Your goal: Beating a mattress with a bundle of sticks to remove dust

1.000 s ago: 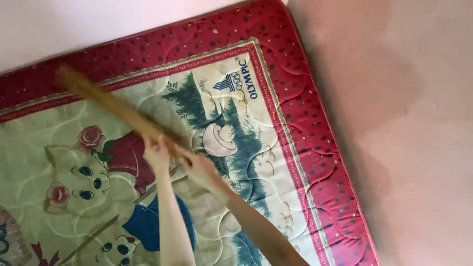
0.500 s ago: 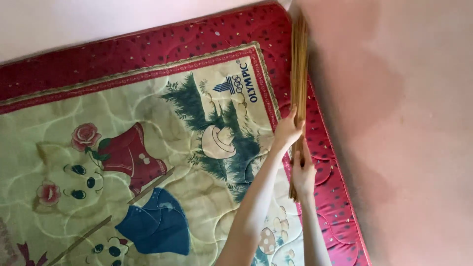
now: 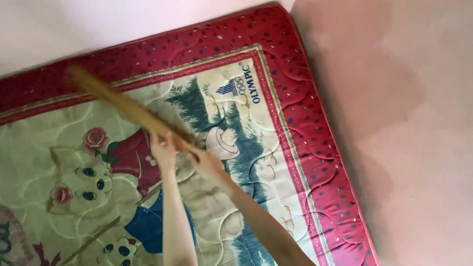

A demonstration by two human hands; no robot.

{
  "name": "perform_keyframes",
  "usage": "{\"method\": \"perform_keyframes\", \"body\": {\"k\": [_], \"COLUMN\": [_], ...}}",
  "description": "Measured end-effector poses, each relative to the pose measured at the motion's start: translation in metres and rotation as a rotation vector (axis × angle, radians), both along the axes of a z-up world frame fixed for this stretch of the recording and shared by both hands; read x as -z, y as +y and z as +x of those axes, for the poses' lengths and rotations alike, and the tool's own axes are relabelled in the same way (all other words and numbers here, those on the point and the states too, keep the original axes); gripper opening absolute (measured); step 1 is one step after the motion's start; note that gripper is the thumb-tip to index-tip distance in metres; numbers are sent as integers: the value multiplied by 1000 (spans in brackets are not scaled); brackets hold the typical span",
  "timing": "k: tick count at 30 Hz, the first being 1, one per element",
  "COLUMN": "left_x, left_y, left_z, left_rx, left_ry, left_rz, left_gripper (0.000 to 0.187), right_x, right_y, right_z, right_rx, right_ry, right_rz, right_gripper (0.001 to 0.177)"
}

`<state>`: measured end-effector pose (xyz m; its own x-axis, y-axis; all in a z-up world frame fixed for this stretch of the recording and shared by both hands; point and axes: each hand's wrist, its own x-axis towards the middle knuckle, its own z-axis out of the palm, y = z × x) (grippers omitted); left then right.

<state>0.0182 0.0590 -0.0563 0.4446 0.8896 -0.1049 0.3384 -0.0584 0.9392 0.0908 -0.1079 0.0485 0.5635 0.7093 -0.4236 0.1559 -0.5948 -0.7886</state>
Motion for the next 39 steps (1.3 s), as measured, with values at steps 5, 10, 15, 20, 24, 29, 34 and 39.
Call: {"method": "perform_keyframes", "body": {"k": [5, 10, 15, 20, 24, 29, 34, 39], "left_x": [43, 37, -55, -98, -74, 64, 11, 49], "left_y": [-112, -289, -334, -230, -111, -41, -163, -335], "left_z": [128, 229, 246, 124, 14, 25, 134, 199], "left_rx": [246, 509, 871, 392, 51, 32, 323, 578], "left_ry": [-67, 11, 204, 25, 20, 56, 271, 64], "left_rz": [138, 30, -133, -175, 37, 84, 39, 167], "left_gripper": [38, 33, 40, 37, 58, 52, 39, 53], "right_x": [58, 57, -25, -27, -9, 38, 69, 51], "right_y": [-115, -261, -281, -201, -101, -56, -157, -288], "right_z": [61, 91, 85, 32, -9, 11, 45, 51], "right_rx": [318, 584, 876, 619, 114, 99, 367, 724], "right_ry": [-60, -203, -6, 44, -179, -129, -112, -49], "right_rz": [103, 20, -62, -72, 323, 25, -132, -75], "right_gripper": [43, 41, 53, 41, 45, 40, 38, 50]}}
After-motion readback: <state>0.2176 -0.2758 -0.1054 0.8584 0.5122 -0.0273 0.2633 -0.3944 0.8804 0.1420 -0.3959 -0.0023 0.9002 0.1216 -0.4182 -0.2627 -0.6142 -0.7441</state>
